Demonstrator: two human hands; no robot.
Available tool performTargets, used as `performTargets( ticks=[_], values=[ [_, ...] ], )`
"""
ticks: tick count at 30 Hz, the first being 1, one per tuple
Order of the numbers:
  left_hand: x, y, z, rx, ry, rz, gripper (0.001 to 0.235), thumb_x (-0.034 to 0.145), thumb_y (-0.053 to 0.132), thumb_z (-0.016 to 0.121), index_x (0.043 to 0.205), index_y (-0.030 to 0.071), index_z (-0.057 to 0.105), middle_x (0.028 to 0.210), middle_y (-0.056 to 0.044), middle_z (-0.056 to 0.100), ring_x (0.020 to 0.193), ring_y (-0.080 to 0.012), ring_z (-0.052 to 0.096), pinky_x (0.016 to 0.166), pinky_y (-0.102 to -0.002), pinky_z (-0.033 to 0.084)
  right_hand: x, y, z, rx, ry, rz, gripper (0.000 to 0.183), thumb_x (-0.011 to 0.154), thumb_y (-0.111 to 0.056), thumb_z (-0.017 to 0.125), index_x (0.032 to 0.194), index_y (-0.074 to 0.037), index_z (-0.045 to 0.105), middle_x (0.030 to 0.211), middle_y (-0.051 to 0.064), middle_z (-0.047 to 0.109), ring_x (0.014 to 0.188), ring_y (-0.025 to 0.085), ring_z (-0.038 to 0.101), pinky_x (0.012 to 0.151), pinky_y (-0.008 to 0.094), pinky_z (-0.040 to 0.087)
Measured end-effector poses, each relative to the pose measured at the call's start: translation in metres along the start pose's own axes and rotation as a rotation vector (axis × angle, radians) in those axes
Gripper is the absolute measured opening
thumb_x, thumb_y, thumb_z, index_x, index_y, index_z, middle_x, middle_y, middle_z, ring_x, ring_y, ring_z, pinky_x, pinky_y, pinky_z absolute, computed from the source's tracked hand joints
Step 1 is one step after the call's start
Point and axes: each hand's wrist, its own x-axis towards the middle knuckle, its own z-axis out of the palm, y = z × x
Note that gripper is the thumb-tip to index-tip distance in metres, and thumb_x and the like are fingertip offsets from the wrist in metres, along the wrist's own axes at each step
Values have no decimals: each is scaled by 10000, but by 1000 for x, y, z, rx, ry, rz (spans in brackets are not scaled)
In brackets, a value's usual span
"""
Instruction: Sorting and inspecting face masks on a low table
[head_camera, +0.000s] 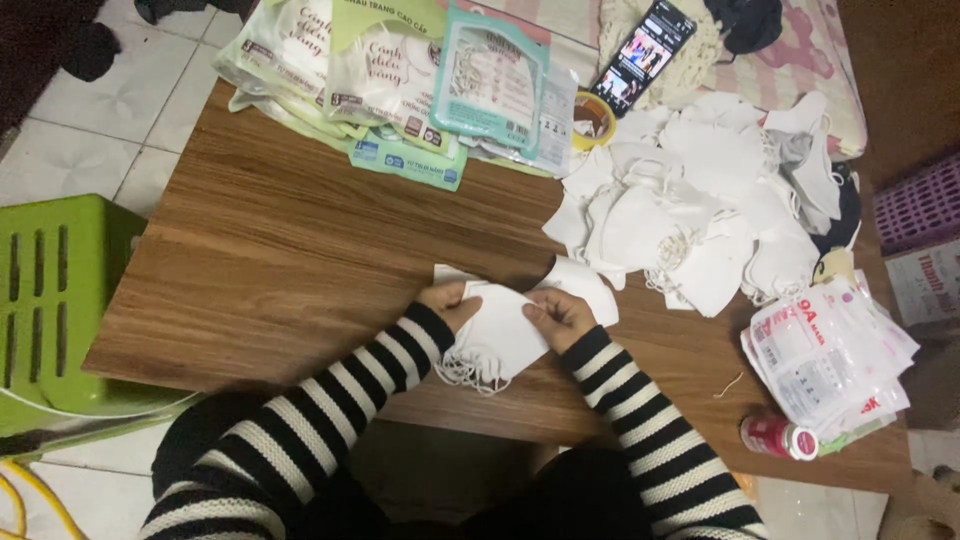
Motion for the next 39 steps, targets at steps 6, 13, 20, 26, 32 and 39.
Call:
performTargets(
  ticks=[6, 13, 20, 26, 32, 39],
  values=[
    [30, -83, -5, 493, 119, 216, 331, 906, 268, 738, 700, 70, 570, 541, -36, 495, 503, -160, 489, 475, -257, 362, 49, -25, -48, -479, 191, -165, 180, 1002, -117, 592, 1115, -108, 732, 998, 140, 760, 998, 332, 709, 917, 459, 542],
    [11, -25, 4, 621, 199, 221, 378, 889, 258, 751, 652, 82, 514, 470, -80, 486, 448, -193, 497, 462, -252, 417, 219, -37, -144, -986, 205, -298, 581, 917, -41, 474, 1497, -48, 502, 1182, 264, 700, 1187, 418, 631, 1092, 493, 465],
    [9, -17, -2, 412, 79, 236, 31, 857, 107, 713, 868, 78, 715, 657, 33, 580, 541, -102, 474, 471, -254, 436, 334, -70, -164, -1349, 234, 240, 926, 936, -32, 525, 1666, -243, -3, 1010, 212, 704, 803, 318, 696, 655, 417, 578],
    [7, -5, -2, 377, 74, 190, 156, 874, 71, 737, 748, 83, 645, 594, 57, 476, 517, -91, 426, 451, -249, 404, 363, -81, -157, -1440, 290, 257, 1003, 932, -235, 658, 1663, -263, -27, 1041, 219, 700, 839, 327, 714, 675, 452, 578],
    [8, -10, 0, 362, 89, 227, 22, 868, 56, 717, 849, 52, 726, 610, 40, 560, 492, -92, 462, 423, -252, 418, 355, -99, -145, -1437, 308, 227, 1023, 890, -234, 738, 1657, -209, 62, 1033, 204, 680, 817, 299, 704, 647, 403, 584],
    [6, -4, -2, 337, 46, 199, 61, 879, 48, 718, 827, 77, 703, 605, 66, 526, 512, -69, 443, 441, -228, 417, 320, -78, -148, -1309, 378, 49, 947, 892, -269, 705, 1654, -173, 153, 1020, 234, 673, 825, 366, 682, 706, 439, 550]
  ],
)
